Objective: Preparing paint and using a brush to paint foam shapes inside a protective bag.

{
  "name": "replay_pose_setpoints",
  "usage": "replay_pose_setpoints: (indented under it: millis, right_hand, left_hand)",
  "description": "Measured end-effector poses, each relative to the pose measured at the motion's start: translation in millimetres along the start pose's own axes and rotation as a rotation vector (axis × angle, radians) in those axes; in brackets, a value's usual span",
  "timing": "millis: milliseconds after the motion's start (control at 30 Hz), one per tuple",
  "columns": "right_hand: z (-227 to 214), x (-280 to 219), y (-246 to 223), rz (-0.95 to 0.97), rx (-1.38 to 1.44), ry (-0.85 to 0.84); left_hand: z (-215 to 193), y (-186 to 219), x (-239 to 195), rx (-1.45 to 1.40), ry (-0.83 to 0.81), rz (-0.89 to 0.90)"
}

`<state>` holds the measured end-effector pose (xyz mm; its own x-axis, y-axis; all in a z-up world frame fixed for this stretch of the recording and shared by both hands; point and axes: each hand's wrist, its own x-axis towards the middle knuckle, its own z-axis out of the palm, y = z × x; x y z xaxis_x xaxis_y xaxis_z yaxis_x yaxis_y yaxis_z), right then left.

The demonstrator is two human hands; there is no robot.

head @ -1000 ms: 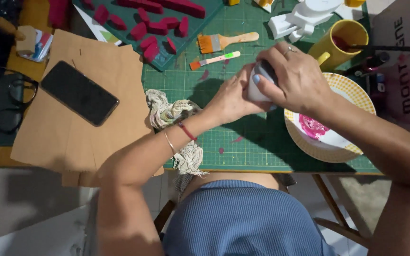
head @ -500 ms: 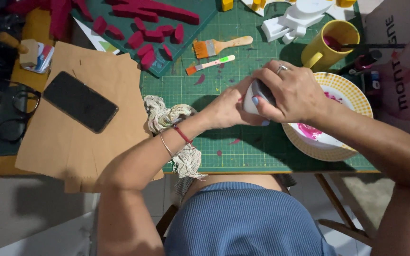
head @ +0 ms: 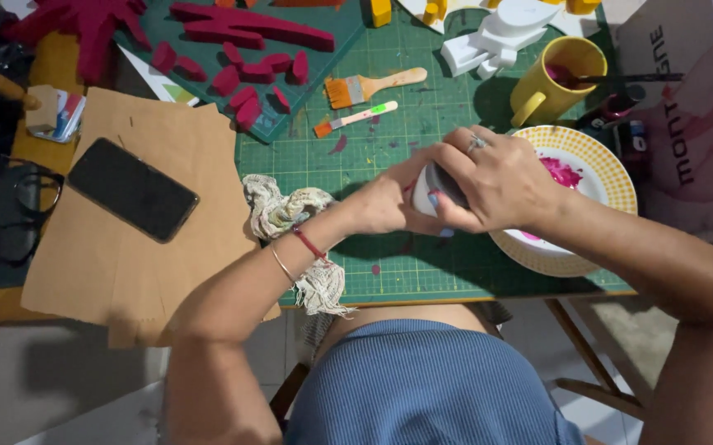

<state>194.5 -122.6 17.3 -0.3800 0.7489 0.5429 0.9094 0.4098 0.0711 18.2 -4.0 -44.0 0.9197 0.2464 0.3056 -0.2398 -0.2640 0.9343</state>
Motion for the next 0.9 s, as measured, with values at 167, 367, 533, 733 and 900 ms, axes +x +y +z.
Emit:
replay_pose_setpoints:
  millis: [167, 367, 533, 733, 900]
  right_hand:
    - [-13, 9, -4, 0.148, -0.134, -0.020]
    - [-23, 28, -26, 0.424, -0.186, -0.121]
    - [-4, 11, -25, 0.266, -0.044, 0.059]
    - [-10, 8, -35, 0.173, 0.029, 0.108]
    - [-7, 4, -35, 0.161, 0.010, 0.143]
  left_hand:
    - [-7, 9, 1, 0.152, 0.071, -0.096]
    - [4, 21, 2, 0.515, 0.170, 0.010]
    - [5, 16, -15, 0.277, 0.186, -0.216]
    - [19, 19, -21, 0.232, 0.223, -0.186]
    - [24, -13, -21, 0.165, 0.218, -0.069]
